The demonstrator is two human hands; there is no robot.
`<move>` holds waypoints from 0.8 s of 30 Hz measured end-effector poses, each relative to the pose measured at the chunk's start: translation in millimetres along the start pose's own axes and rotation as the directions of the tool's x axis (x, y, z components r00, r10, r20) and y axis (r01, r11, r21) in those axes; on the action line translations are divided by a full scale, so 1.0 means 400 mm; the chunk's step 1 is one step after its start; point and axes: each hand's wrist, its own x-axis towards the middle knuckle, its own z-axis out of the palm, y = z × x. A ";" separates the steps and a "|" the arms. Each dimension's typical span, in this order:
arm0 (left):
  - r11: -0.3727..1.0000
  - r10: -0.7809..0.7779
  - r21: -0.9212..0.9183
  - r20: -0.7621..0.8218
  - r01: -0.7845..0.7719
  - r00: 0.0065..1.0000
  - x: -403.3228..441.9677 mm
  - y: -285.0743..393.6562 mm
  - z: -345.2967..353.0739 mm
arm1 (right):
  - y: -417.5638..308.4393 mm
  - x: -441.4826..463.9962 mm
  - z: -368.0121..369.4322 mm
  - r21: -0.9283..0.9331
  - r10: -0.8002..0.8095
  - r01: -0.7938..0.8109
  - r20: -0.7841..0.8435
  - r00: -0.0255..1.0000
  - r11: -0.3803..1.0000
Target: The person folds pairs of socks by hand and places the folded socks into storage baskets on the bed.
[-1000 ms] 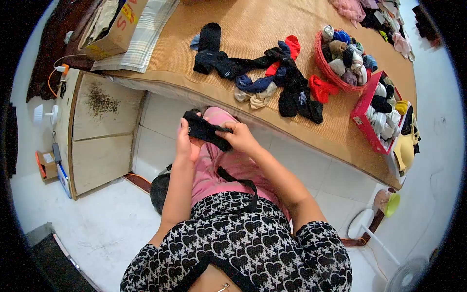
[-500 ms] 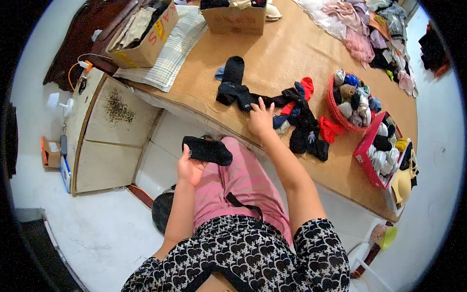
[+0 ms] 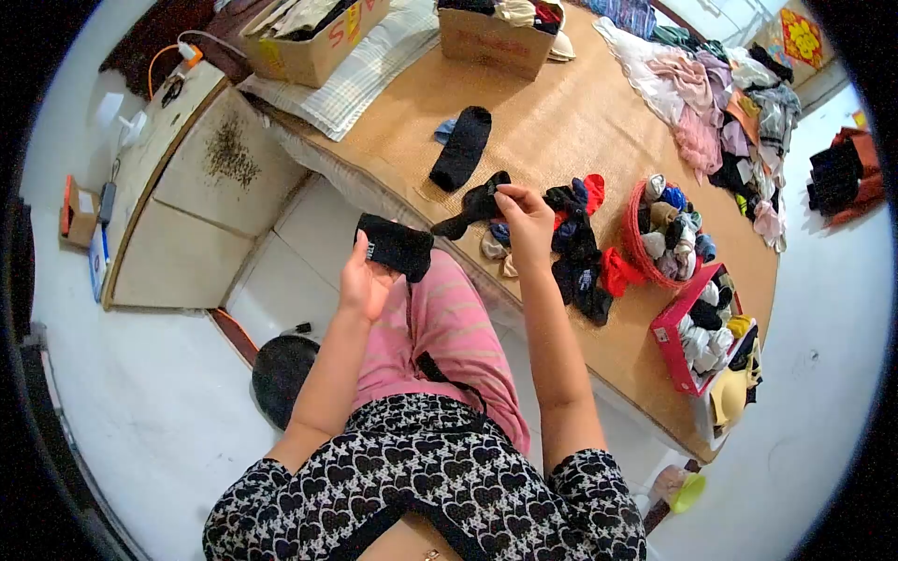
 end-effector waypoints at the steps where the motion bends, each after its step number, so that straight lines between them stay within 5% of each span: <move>1: 1.000 0.008 -0.013 -0.010 -0.008 1.000 0.000 -0.001 -0.002 | -0.011 -0.022 0.005 -0.009 0.005 -0.005 0.015 1.000 1.000; 5: 0.999 0.041 0.009 0.014 -0.041 0.999 -0.005 -0.001 -0.014 | -0.025 -0.108 0.041 0.105 -0.094 0.085 0.081 0.992 0.991; 13: 0.959 0.195 0.217 -0.047 -0.181 0.980 -0.007 -0.020 -0.016 | -0.060 -0.207 0.095 -0.192 -0.325 0.351 0.155 0.933 0.916; 18: 0.914 0.271 0.305 0.034 -0.268 0.962 -0.046 -0.006 0.036 | -0.054 -0.225 0.097 -0.003 -0.153 0.154 0.101 0.983 0.988; 21: 0.927 0.087 0.343 0.194 -0.150 0.977 -0.070 -0.009 0.054 | -0.043 -0.240 0.127 0.097 0.007 -0.029 0.217 0.976 0.995; 24: 0.977 0.014 0.207 0.182 -0.052 0.983 -0.091 -0.046 0.083 | -0.032 -0.240 0.157 0.146 -0.013 -0.041 0.351 0.936 0.988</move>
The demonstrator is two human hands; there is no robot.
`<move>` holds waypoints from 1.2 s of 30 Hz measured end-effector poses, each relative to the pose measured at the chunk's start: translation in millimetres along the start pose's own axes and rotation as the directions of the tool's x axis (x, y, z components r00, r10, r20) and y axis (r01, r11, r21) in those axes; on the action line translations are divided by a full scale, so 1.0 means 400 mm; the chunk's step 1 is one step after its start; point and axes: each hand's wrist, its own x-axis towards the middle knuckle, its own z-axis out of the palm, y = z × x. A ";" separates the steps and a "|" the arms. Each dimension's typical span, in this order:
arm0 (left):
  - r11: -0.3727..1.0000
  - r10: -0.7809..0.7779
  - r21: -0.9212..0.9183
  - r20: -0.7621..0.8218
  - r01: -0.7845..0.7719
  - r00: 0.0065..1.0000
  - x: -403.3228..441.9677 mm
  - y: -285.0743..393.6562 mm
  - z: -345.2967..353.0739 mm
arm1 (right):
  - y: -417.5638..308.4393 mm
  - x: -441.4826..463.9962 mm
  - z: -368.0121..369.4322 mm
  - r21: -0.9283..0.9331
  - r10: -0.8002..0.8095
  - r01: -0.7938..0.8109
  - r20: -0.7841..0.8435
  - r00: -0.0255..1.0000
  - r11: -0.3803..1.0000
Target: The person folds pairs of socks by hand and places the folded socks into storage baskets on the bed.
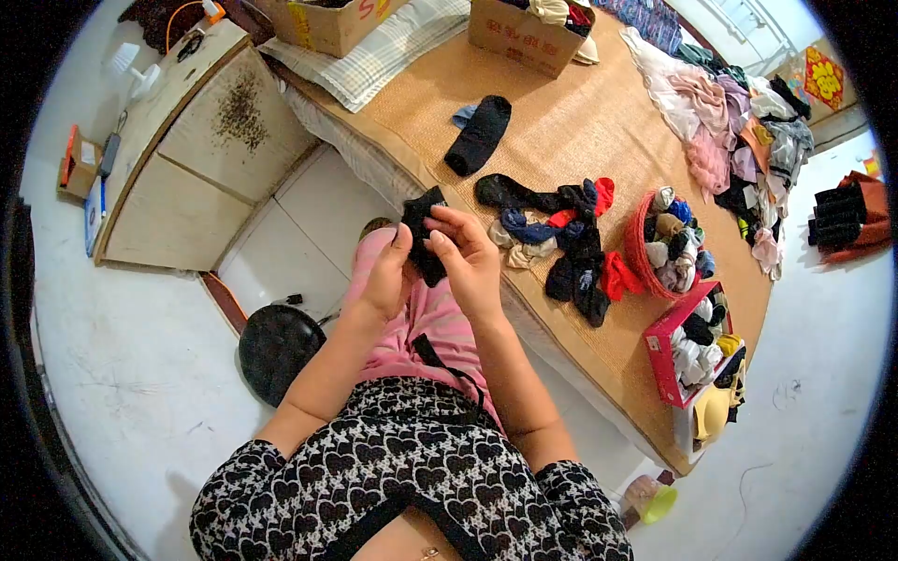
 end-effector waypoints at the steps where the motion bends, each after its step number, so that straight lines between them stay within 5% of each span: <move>1: 1.000 0.001 -0.001 -0.002 -0.001 1.000 -0.002 -0.002 -0.001 | 0.001 -0.001 0.003 0.000 0.002 -0.002 0.002 1.000 1.000; 5: 0.980 -0.071 -0.186 -0.010 0.068 0.997 -0.008 0.015 0.007 | 0.024 -0.003 -0.016 -0.168 -0.167 0.156 -0.054 0.984 0.973; 6: 0.976 -0.070 -0.207 -0.006 0.067 0.998 -0.009 0.022 0.010 | 0.013 -0.012 -0.021 -0.528 -0.301 0.267 0.024 0.953 0.806; 7: 0.971 -0.070 -0.229 -0.001 0.068 0.998 -0.011 0.026 0.009 | 0.008 -0.019 -0.024 -0.796 -0.388 0.342 0.147 0.910 0.500; 9: 0.979 -0.072 -0.190 0.029 0.076 0.997 -0.005 0.009 -0.012 | 0.038 -0.023 -0.019 -0.746 -0.385 0.313 0.083 0.919 0.587; 13: 0.992 -0.077 -0.090 0.070 0.083 0.995 -0.003 0.003 -0.016 | 0.039 -0.027 -0.019 -0.813 -0.385 0.308 0.113 0.916 0.494; 23: 0.979 -0.057 -0.190 0.055 0.066 0.997 0.003 0.000 -0.020 | 0.044 -0.049 -0.007 -0.890 -0.365 0.362 0.250 0.897 0.279; 27: 0.985 -0.071 -0.156 0.008 0.071 0.997 0.001 0.007 -0.026 | 0.069 -0.043 -0.042 -0.859 -0.380 0.369 0.229 0.896 0.354; 29: 0.981 -0.067 -0.185 -0.025 0.061 0.997 0.000 0.019 -0.024 | 0.063 -0.043 -0.058 -0.554 -0.178 0.184 0.065 0.982 0.812; 30: 0.986 -0.047 -0.162 -0.003 0.046 0.999 -0.001 0.032 -0.028 | 0.075 -0.044 -0.065 -0.478 -0.259 0.205 -0.049 0.965 0.854; 31: 0.990 -0.027 -0.140 0.019 0.029 0.999 0.002 0.042 -0.030 | 0.074 -0.046 -0.085 -0.230 -0.012 -0.027 -0.164 0.986 0.973; 34: 0.988 -0.028 -0.152 -0.091 0.014 0.995 0.021 0.043 -0.038 | 0.036 -0.059 -0.104 -0.147 -0.004 -0.026 -0.201 0.980 0.989; 36: 0.991 -0.048 -0.129 -0.152 0.029 0.987 0.020 0.045 -0.037 | 0.029 -0.064 -0.105 0.168 0.033 -0.008 -0.145 0.989 0.986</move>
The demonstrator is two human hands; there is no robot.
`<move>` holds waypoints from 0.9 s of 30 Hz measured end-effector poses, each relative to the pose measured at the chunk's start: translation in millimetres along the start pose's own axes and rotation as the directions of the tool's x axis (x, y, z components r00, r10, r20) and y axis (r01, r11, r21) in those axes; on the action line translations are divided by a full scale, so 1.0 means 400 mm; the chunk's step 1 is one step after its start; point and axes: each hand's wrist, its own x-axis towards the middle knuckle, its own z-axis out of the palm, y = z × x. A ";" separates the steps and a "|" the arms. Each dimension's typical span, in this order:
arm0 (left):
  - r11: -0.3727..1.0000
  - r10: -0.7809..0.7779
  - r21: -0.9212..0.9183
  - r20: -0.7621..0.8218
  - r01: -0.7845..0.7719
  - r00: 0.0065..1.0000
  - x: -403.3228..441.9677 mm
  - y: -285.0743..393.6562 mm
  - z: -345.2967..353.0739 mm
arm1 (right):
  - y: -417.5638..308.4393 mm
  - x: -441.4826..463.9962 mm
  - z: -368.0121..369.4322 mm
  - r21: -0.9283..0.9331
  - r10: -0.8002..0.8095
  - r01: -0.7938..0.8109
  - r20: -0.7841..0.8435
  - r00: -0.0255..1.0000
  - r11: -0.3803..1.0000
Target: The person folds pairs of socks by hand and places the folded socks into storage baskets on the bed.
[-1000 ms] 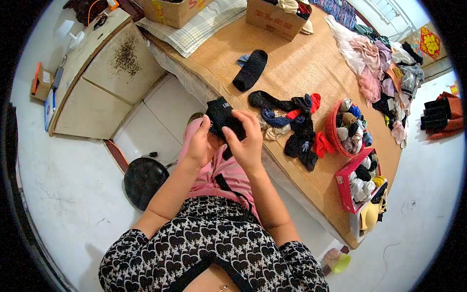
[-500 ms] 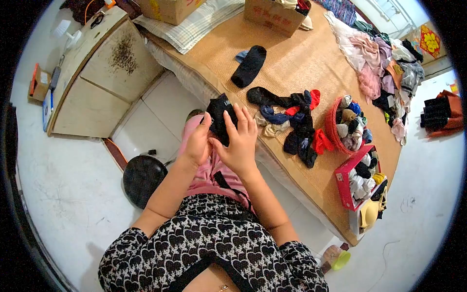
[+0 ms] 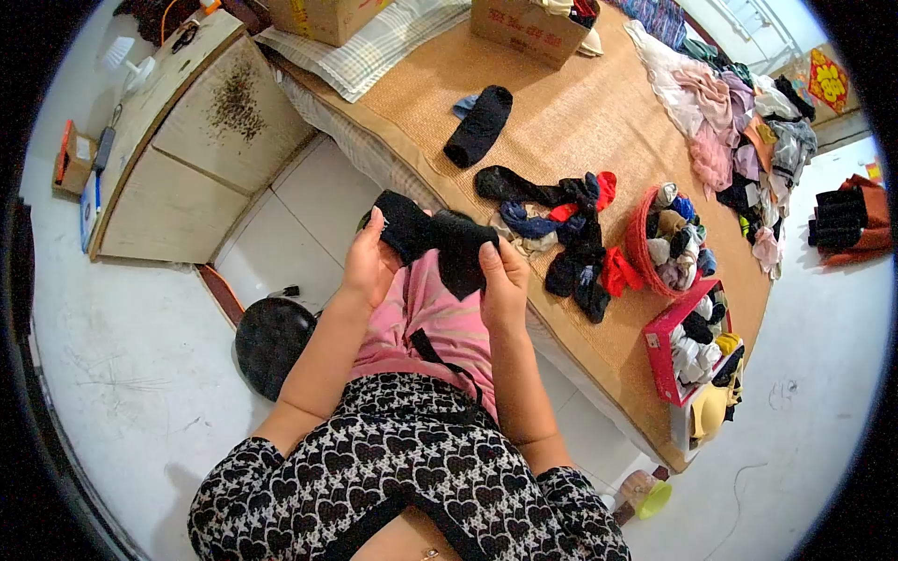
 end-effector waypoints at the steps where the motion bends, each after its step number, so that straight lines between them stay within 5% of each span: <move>1: 1.000 -0.006 0.001 0.001 0.006 1.000 -0.001 -0.002 0.004 | -0.017 -0.007 0.024 -0.001 0.000 0.000 -0.006 1.000 1.000; 4: 0.999 -0.042 0.021 0.045 0.041 0.998 -0.003 -0.010 0.015 | -0.031 -0.016 0.065 0.221 0.106 -0.126 0.103 0.989 0.967; 7: 0.979 -0.206 -0.003 -0.037 0.206 0.978 -0.017 -0.013 0.025 | 0.021 0.024 0.036 0.056 0.341 -0.354 0.164 0.926 0.933; 9: 0.979 -0.202 0.005 -0.044 0.202 0.978 -0.007 -0.026 0.006 | 0.058 0.023 0.032 -0.191 0.326 -0.306 0.086 0.942 0.933; 12: 0.983 -0.183 -0.012 -0.023 0.183 0.983 0.000 -0.032 -0.019 | 0.069 0.016 0.017 -0.252 0.350 -0.314 0.113 0.930 0.915; 17: 0.974 -0.201 0.126 0.077 0.190 0.977 -0.006 -0.023 -0.017 | 0.091 0.013 -0.020 -0.584 0.153 0.025 0.253 0.955 0.812; 18: 0.958 -0.197 0.238 0.149 0.158 0.969 -0.010 -0.017 -0.011 | 0.078 0.014 -0.022 -0.583 0.153 0.025 0.253 0.955 0.812; 21: 0.952 -0.268 0.198 0.163 0.235 0.949 -0.024 0.000 0.008 | 0.052 0.017 -0.022 -0.656 0.204 0.113 0.388 0.899 0.746; 24: 0.977 -0.170 0.135 0.024 0.165 0.985 -0.013 -0.031 -0.008 | 0.062 0.014 -0.017 -0.684 0.068 0.178 0.316 0.946 0.707; 26: 0.984 -0.139 0.116 0.009 0.137 0.990 -0.009 -0.032 -0.012 | 0.064 0.009 -0.011 -0.568 0.011 0.024 0.059 0.998 0.823; 27: 0.989 -0.108 0.098 -0.005 0.108 0.994 -0.012 -0.026 -0.006 | 0.067 0.008 -0.009 -0.568 0.013 0.023 0.059 0.998 0.823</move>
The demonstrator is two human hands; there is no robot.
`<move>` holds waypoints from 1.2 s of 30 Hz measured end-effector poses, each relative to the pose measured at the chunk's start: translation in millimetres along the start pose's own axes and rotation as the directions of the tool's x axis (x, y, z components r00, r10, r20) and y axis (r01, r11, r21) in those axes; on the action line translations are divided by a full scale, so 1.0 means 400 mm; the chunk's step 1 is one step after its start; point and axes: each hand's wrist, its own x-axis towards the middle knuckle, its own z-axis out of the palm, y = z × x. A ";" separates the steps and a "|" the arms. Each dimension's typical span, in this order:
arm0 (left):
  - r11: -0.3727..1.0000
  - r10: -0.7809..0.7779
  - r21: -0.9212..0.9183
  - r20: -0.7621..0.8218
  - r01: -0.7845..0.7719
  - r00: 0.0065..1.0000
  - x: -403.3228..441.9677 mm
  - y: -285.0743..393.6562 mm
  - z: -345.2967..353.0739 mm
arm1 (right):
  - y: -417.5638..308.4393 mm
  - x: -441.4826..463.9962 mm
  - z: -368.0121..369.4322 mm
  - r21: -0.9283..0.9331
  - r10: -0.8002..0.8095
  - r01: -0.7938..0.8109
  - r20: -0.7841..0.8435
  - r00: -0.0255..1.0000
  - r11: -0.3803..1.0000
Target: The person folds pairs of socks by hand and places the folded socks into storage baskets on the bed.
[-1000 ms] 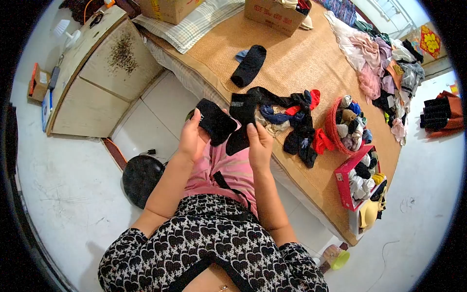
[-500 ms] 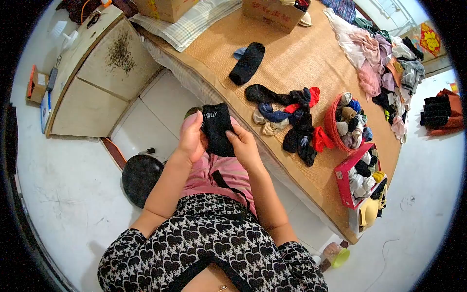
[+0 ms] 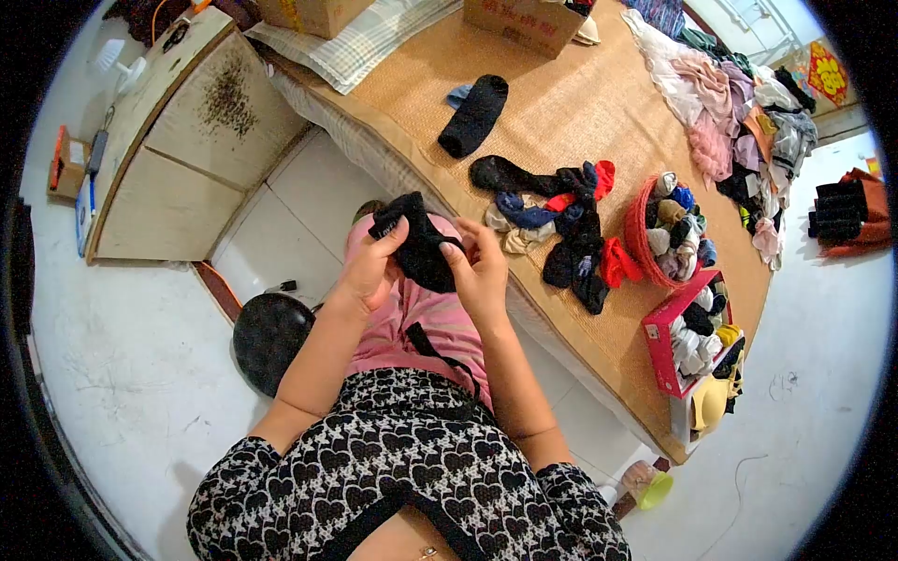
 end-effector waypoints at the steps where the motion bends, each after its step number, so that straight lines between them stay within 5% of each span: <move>1: 0.999 0.045 0.007 -0.017 -0.045 0.999 -0.010 0.007 0.014 | 0.002 0.000 0.002 0.016 -0.096 0.097 -0.025 0.995 0.995; 2: 0.999 0.045 0.008 -0.016 -0.045 0.999 -0.011 0.009 0.017 | 0.006 0.001 0.003 0.029 -0.192 0.194 -0.052 0.980 0.981; 4: 0.993 0.112 -0.027 -0.005 -0.112 0.994 -0.012 0.014 0.024 | -0.002 -0.007 0.004 0.222 -0.156 0.120 0.153 0.976 0.968; 9: 0.951 0.133 -0.289 0.068 -0.108 0.989 0.007 0.018 0.014 | 0.056 -0.034 0.023 0.275 0.265 -0.357 0.319 0.910 0.893; 11: 0.905 0.114 -0.404 -0.060 -0.129 0.992 0.030 0.006 -0.016 | 0.051 -0.047 0.038 0.353 0.286 -0.378 0.285 0.915 0.856; 13: 0.882 0.073 -0.466 0.000 -0.064 0.997 0.041 -0.019 -0.038 | 0.046 -0.051 0.046 0.429 0.313 -0.392 0.244 0.918 0.814; 16: 0.909 -0.032 -0.408 0.120 0.078 0.992 0.002 -0.044 -0.004 | 0.047 -0.039 0.050 0.309 0.290 -0.326 0.157 0.944 0.893; 18: 0.916 -0.276 -0.294 0.028 0.271 0.961 0.019 -0.098 -0.020 | 0.056 -0.031 0.053 0.115 0.098 -0.100 0.029 0.995 0.988; 22: 0.918 -0.328 -0.253 -0.050 0.305 0.944 0.037 -0.087 -0.048 | 0.033 -0.051 0.012 0.189 0.115 -0.143 0.150 0.982 0.971; 24: 0.952 -0.235 -0.214 -0.058 0.218 0.970 0.034 -0.052 -0.046 | 0.022 -0.051 -0.034 0.233 0.043 -0.098 0.231 0.972 0.968; 26: 0.966 -0.193 -0.181 -0.030 0.184 0.981 0.034 -0.037 -0.060 | 0.035 -0.047 -0.063 0.073 -0.056 0.046 0.133 0.990 0.996; 27: 0.966 -0.192 -0.182 -0.030 0.184 0.981 0.034 -0.037 -0.063 | 0.004 -0.037 -0.062 -0.250 -0.222 0.235 0.081 0.972 0.939; 29: 0.978 -0.165 -0.122 0.030 0.167 0.986 0.036 -0.044 -0.063 | -0.040 -0.022 -0.053 -0.434 -0.373 0.385 0.116 0.920 0.814; 32: 0.976 -0.191 -0.101 0.016 0.192 0.981 0.032 -0.065 -0.046 | -0.069 -0.020 -0.032 -0.524 -0.477 0.497 0.184 0.859 0.692; 34: 0.972 -0.218 -0.089 0.027 0.220 0.976 0.024 -0.064 -0.048 | -0.073 -0.008 -0.037 -0.548 -0.545 0.664 0.392 0.741 0.509; 36: 0.965 -0.259 -0.034 0.070 0.262 0.963 0.018 -0.057 -0.055 | -0.044 0.003 -0.040 -0.494 -0.512 0.640 0.384 0.768 0.589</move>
